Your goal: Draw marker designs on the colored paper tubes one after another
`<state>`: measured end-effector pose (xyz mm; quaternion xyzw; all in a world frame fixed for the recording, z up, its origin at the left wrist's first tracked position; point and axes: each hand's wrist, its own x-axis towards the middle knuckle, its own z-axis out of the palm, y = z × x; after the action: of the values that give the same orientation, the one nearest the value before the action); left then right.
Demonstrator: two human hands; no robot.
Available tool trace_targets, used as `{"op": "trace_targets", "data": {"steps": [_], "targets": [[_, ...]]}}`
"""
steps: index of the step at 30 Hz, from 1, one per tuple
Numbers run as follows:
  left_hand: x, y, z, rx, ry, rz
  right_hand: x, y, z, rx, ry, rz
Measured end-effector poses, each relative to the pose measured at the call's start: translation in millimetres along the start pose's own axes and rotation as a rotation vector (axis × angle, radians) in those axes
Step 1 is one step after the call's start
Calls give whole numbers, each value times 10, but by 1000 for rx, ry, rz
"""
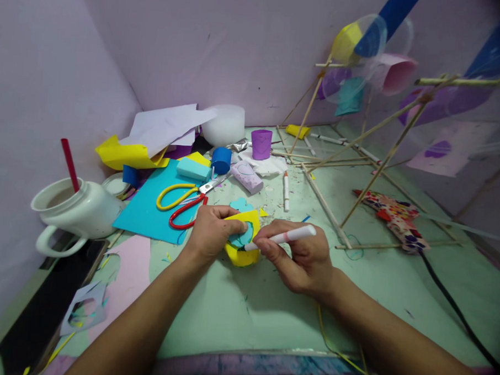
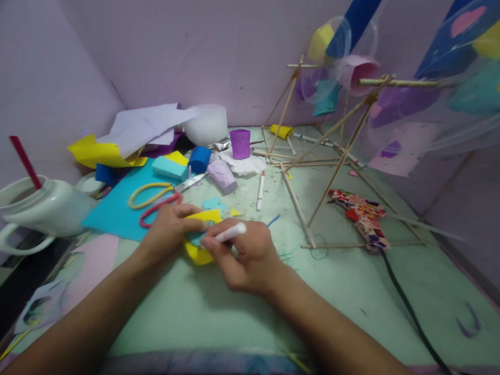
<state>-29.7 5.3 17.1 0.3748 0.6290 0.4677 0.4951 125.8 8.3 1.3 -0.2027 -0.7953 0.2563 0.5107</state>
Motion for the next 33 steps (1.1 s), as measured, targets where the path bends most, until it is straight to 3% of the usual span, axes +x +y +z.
{"op": "trace_targets", "data": {"steps": [17,23,25,27,30,33], "targets": [[23,-42,-18,-14,-37,-33,6,-20,-81,-36,71,49],[31,-43,-29,-52,-26,-65,28,5,-64,255,436,272],[27,-32,-41,-69,-25,-56,53,38,-36,306,497,399],[17,-21,-56,-60,-40,-24,69,74,-1,358,446,584],[-6,-13,-71,-25,-97,25,61,109,61,515,249,850],[-19,-15,-69,-13,-138,62,41,123,103,597,167,931]]}}
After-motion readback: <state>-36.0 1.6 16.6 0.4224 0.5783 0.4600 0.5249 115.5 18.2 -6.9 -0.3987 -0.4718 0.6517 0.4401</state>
